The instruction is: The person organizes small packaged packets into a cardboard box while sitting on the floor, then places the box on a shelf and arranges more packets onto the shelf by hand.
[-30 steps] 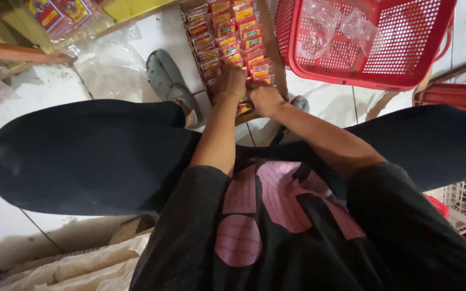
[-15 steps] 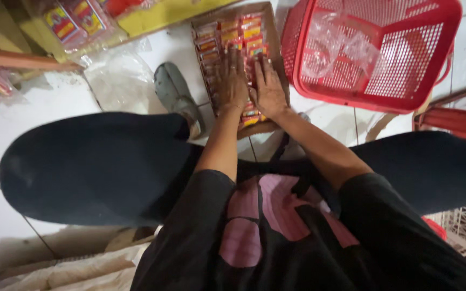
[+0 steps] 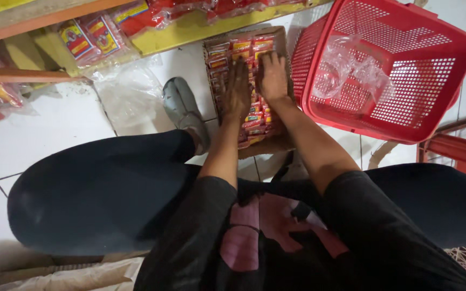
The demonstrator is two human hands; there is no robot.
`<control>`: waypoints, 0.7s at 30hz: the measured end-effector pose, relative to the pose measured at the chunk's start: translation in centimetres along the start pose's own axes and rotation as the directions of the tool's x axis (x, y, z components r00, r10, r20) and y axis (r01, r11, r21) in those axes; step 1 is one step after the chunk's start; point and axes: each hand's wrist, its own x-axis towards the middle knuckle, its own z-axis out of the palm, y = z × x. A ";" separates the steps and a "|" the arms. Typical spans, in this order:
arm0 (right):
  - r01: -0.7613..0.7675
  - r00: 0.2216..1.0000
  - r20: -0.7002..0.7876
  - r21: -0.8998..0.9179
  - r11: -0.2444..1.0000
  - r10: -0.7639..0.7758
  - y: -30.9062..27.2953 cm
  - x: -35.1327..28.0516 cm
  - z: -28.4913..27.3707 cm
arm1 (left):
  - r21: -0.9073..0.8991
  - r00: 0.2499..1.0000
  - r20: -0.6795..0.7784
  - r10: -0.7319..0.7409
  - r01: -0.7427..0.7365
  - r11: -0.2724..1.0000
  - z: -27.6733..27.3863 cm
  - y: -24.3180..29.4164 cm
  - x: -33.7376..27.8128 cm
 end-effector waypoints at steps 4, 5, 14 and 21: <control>-0.028 0.999 -0.042 0.154 0.988 0.034 -0.5 1.3 0.5 | 0.079 1.000 -0.015 0.002 0.000 0.997 0.6 0.2 0.5; 0.001 0.998 -0.067 0.188 0.982 0.012 -0.7 1.2 0.3 | 0.076 1.000 -0.025 0.006 -0.004 0.997 0.7 0.2 0.5; 0.112 0.993 -0.035 0.050 0.992 -0.110 -0.7 0.0 -0.2 | 0.092 0.999 -0.039 -0.032 0.035 0.995 0.1 0.1 1.5; 0.184 0.971 -0.176 0.104 0.977 -0.164 -4.0 -1.1 -3.1 | 0.177 0.988 -0.154 0.015 0.013 0.984 2.9 -1.2 1.7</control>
